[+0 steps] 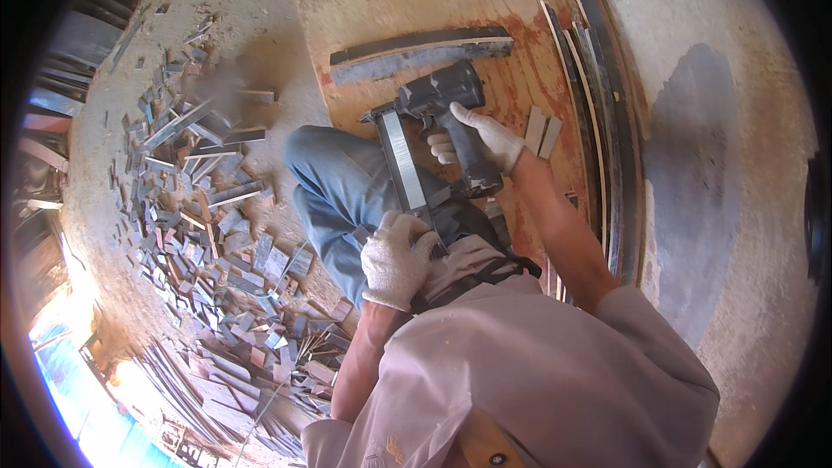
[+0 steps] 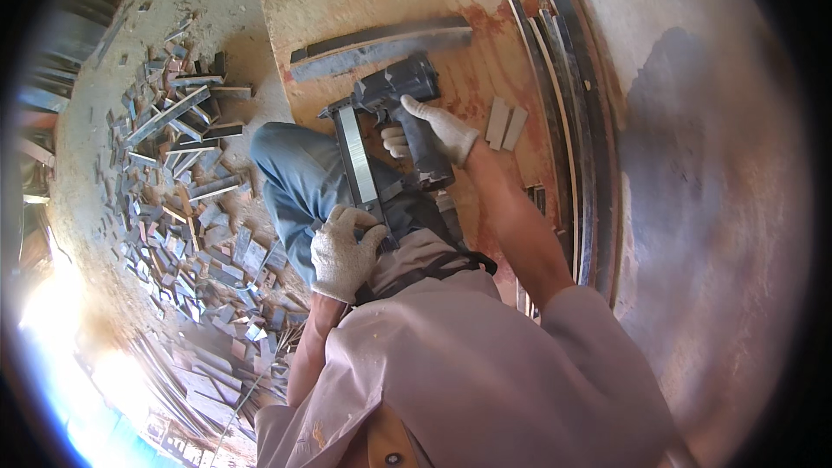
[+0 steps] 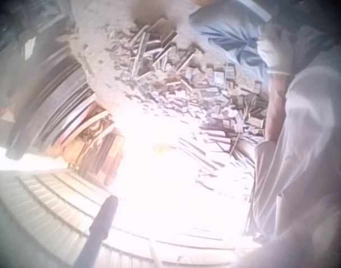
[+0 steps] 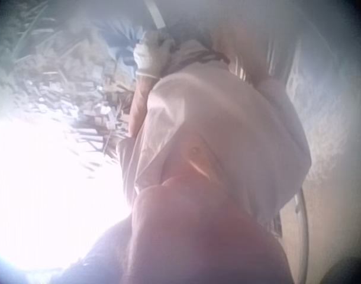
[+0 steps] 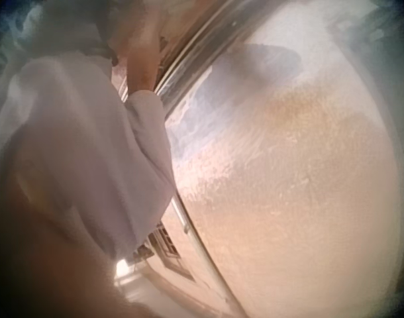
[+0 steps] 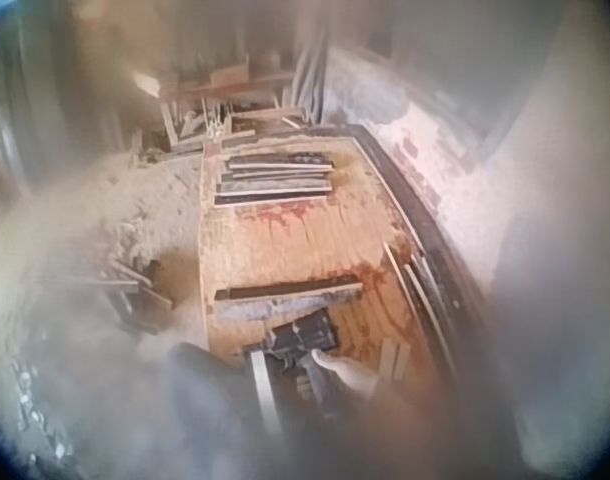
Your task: The person sits on the floor and assembles a wooden frame by placing thin wooden strips onto a larger board. They use a nail gun to secure the strips in place, repeating the process for multiple strips.
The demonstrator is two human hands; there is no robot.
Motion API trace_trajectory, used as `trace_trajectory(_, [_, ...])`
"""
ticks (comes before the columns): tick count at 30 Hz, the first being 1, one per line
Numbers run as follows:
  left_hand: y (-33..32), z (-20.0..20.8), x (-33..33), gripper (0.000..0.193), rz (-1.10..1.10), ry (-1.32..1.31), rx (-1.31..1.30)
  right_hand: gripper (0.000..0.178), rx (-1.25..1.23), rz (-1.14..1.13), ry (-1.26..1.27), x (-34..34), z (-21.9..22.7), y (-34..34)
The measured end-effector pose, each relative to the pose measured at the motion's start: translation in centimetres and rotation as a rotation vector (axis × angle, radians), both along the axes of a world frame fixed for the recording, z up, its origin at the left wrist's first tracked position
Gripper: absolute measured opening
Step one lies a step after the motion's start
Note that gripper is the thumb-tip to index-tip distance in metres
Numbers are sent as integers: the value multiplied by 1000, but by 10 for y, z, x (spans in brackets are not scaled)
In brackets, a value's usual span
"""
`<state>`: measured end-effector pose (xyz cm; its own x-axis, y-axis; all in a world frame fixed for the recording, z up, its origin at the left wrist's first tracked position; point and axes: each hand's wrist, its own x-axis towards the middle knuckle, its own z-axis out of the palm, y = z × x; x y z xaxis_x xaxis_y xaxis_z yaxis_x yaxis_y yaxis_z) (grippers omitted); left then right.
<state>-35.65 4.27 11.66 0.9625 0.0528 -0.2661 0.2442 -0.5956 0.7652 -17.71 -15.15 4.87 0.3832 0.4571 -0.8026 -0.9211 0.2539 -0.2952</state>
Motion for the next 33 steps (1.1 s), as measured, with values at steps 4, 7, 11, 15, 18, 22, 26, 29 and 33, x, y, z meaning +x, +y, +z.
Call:
trace_trajectory(4, [7, 7, 13, 42, 187, 66, -32, 23, 174, 49, -72, 8, -46, -10])
trace_trajectory(7, [38, -16, 41, 49, 406, -27, -62, 27, 160, 4, 24, 5, -32, -19])
trace_trajectory(11, [90, -88, 137, 46, 505, -156, 220, 21, -32, -63, -315, 24, 42, -35])
trace_trajectory(15, [122, -133, 228, 61, 385, 114, 146, 16, -236, -90, -583, 46, 129, -59])
trace_trajectory(18, [127, -152, 260, 67, 375, 318, 8, 48, -481, -41, -681, 43, 185, -52])
trace_trajectory(22, [108, -152, 261, 51, 628, 367, -337, 64, -397, -244, -549, 35, 192, -58])
trace_trajectory(26, [93, -142, 262, 36, 840, 491, -727, 26, -701, -28, -416, 27, 176, -73])
trace_trajectory(29, [74, -117, 277, 34, 972, 594, -956, 11, -969, 59, -465, 11, 186, -54])
trace_trajectory(33, [77, -121, 309, 29, 802, 677, -1023, 8, -983, 86, -372, -9, 174, -71])
